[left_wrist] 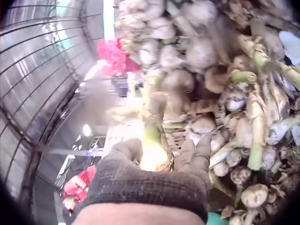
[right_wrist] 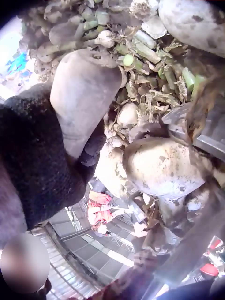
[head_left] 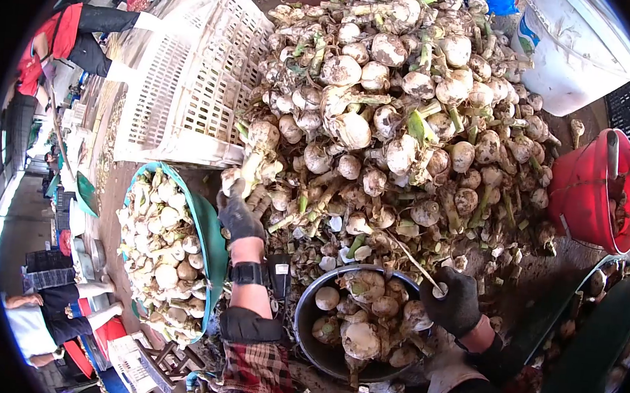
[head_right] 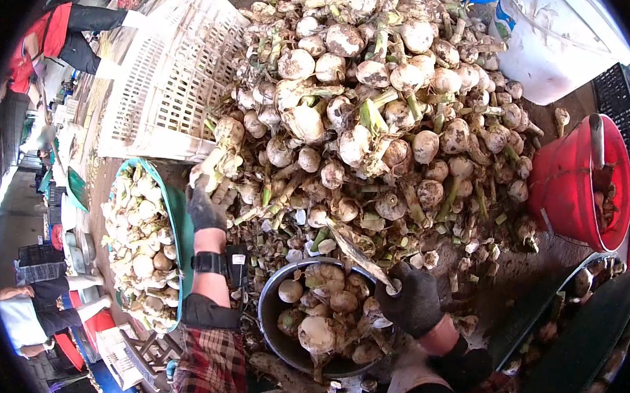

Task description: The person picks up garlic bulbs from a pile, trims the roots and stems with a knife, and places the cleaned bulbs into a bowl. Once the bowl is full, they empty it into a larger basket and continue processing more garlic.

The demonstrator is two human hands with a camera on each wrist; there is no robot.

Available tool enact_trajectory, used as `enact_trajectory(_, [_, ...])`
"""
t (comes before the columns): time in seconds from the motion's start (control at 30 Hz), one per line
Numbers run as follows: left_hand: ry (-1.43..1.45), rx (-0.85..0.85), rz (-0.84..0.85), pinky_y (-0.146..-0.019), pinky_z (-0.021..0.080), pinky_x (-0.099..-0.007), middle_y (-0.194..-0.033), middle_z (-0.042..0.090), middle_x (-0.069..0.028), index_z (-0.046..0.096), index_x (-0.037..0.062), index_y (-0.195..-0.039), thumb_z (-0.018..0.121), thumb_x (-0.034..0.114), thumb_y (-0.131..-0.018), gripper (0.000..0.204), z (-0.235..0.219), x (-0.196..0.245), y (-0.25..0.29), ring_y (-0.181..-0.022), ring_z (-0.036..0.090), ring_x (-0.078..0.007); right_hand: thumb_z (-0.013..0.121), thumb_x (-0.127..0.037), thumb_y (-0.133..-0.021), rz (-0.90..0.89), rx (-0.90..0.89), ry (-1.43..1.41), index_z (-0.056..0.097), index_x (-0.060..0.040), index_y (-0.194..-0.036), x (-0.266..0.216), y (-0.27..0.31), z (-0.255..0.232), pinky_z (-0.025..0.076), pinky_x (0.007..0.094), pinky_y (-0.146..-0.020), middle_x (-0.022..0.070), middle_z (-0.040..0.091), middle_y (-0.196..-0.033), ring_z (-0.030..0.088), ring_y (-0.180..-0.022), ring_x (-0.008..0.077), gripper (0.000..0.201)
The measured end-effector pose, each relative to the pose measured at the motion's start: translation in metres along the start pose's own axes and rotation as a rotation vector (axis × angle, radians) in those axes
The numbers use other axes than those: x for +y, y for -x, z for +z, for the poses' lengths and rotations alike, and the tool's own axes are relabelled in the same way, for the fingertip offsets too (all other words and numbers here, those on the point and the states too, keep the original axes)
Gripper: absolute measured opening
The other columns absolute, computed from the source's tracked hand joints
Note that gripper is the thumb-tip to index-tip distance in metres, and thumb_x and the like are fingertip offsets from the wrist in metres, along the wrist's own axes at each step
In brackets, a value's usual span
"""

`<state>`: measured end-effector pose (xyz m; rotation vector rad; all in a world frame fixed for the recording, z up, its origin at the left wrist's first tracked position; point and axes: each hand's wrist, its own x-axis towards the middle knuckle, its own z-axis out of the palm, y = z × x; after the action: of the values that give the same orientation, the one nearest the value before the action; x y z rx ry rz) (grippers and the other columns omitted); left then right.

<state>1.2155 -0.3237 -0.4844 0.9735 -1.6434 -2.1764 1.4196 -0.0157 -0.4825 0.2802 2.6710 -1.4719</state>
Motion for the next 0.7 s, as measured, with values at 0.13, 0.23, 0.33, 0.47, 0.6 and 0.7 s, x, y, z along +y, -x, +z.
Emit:
enact_trajectory(0.13, [-0.112,-0.499,0.364,-0.083,0.054,-0.0417,-0.119,0.051,-0.0139,0.032,0.0084,-0.136,0.066,0.015,-0.081,0.065,-0.028,0.033,0.055,-0.102,0.058,-0.0281,0.065,-0.009,-0.073,-0.045,0.015,-0.047,0.057,-0.0024,-0.070,-0.014,-0.006,-0.006,0.045,0.0400,-0.052,0.0182,0.055,-0.062,0.059,-0.057,0.0359,0.011])
enact_trajectory(0.23, [-0.115,-0.741,0.310,-0.088,0.051,-0.0396,-0.121,0.049,-0.0111,0.032,0.0079,-0.136,0.076,0.040,-0.072,0.084,-0.031,0.024,0.097,-0.108,0.055,-0.0242,0.069,-0.024,-0.072,-0.031,-0.128,-0.004,0.060,-0.0026,-0.082,-0.030,-0.011,-0.012,0.050,0.0430,-0.060,0.0194,0.060,-0.076,0.062,-0.068,0.0371,0.025])
enact_trajectory(0.33, [-0.418,-0.746,0.244,-0.094,0.045,-0.0349,-0.123,0.048,-0.0085,0.037,0.0060,-0.133,0.075,0.051,-0.071,0.085,-0.019,0.014,0.149,-0.113,0.049,-0.0223,0.073,-0.023,-0.069,-0.200,-0.199,0.143,0.060,-0.0046,-0.086,-0.049,-0.018,-0.022,0.048,0.0415,-0.056,0.0135,0.059,-0.076,0.061,-0.068,0.0340,0.028])
enact_trajectory(0.47, [-0.798,-1.088,0.490,-0.098,0.041,-0.0361,-0.129,0.048,-0.0089,0.037,0.0066,-0.133,0.075,0.033,-0.077,0.072,-0.054,-0.016,0.158,-0.115,0.049,-0.0197,0.073,-0.024,-0.069,-0.339,-0.207,0.295,0.057,-0.0073,-0.082,-0.066,-0.015,-0.034,0.048,0.0407,-0.054,0.0098,0.054,-0.071,0.061,-0.065,0.0289,0.026])
enact_trajectory(0.6, [-0.766,-1.084,0.171,-0.101,0.039,-0.0369,-0.128,0.051,-0.0097,0.037,0.0065,-0.134,0.076,0.028,-0.077,0.073,-0.077,-0.039,0.168,-0.116,0.050,-0.0210,0.069,-0.022,-0.076,-0.382,-0.146,0.271,0.056,-0.0075,-0.079,-0.061,-0.010,-0.040,0.047,0.0397,-0.049,0.0106,0.055,-0.071,0.059,-0.058,0.0293,0.019])
enact_trajectory(0.7, [-0.726,-1.093,0.115,-0.101,0.039,-0.0362,-0.127,0.052,-0.0099,0.037,0.0053,-0.134,0.077,0.028,-0.075,0.074,-0.075,-0.038,0.169,-0.115,0.051,-0.0212,0.064,-0.029,-0.077,-0.304,-0.350,0.331,0.057,-0.0053,-0.094,-0.056,-0.009,-0.043,0.051,0.0429,-0.057,0.0158,0.057,-0.083,0.063,-0.071,0.0313,0.030])
